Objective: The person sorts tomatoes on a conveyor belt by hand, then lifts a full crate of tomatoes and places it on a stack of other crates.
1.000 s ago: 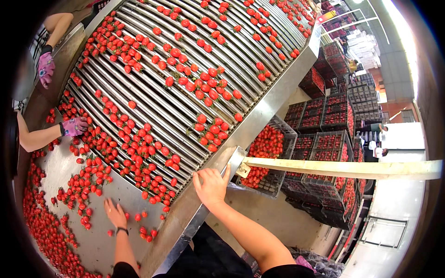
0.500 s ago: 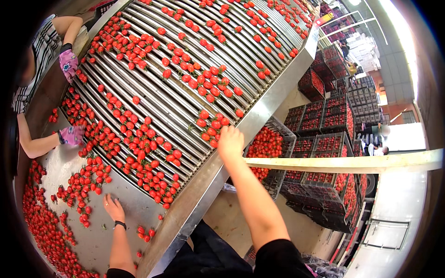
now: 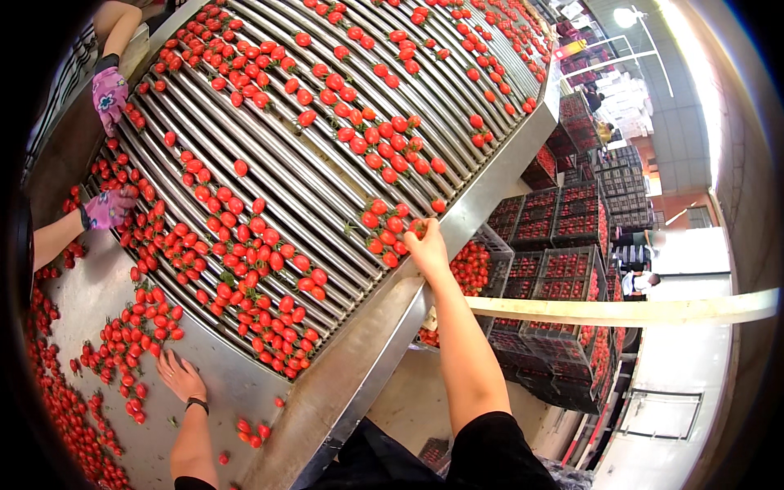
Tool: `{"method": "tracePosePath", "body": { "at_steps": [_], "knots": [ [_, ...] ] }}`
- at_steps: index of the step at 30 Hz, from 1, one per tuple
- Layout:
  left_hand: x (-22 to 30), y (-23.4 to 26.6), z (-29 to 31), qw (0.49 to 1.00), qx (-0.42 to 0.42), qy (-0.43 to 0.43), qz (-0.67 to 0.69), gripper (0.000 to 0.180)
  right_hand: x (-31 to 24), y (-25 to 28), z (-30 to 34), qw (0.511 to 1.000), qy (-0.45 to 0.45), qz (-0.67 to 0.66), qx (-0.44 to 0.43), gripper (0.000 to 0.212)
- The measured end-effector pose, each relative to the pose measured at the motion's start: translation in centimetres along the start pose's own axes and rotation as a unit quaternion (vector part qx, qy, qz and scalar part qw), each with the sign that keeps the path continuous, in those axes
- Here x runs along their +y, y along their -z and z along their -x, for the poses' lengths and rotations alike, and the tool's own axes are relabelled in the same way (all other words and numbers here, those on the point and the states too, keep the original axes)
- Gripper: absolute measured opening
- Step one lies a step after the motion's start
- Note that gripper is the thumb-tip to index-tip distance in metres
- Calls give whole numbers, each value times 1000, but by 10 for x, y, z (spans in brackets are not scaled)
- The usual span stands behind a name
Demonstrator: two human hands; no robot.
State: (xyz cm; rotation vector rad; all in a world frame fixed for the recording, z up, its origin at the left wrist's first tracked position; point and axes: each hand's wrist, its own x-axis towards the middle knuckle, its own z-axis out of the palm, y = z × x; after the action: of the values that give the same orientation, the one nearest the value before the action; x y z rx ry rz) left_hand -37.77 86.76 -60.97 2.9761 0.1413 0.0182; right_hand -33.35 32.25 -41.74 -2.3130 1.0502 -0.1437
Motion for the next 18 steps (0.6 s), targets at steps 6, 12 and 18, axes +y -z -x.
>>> {"method": "tracePosePath", "body": {
  "at_steps": [6,12,18],
  "knots": [
    [-8,-6,3,1000,6,-12,-9,42,-31,-37,-3,964,236,113,-47,29],
    [-14,-7,4,1000,3,-10,-13,42,-37,-64,-2,936,211,280,-27,40],
    [-22,-19,8,1000,7,-14,-12,43,-35,-72,6,935,195,295,40,36]
  ]
}}
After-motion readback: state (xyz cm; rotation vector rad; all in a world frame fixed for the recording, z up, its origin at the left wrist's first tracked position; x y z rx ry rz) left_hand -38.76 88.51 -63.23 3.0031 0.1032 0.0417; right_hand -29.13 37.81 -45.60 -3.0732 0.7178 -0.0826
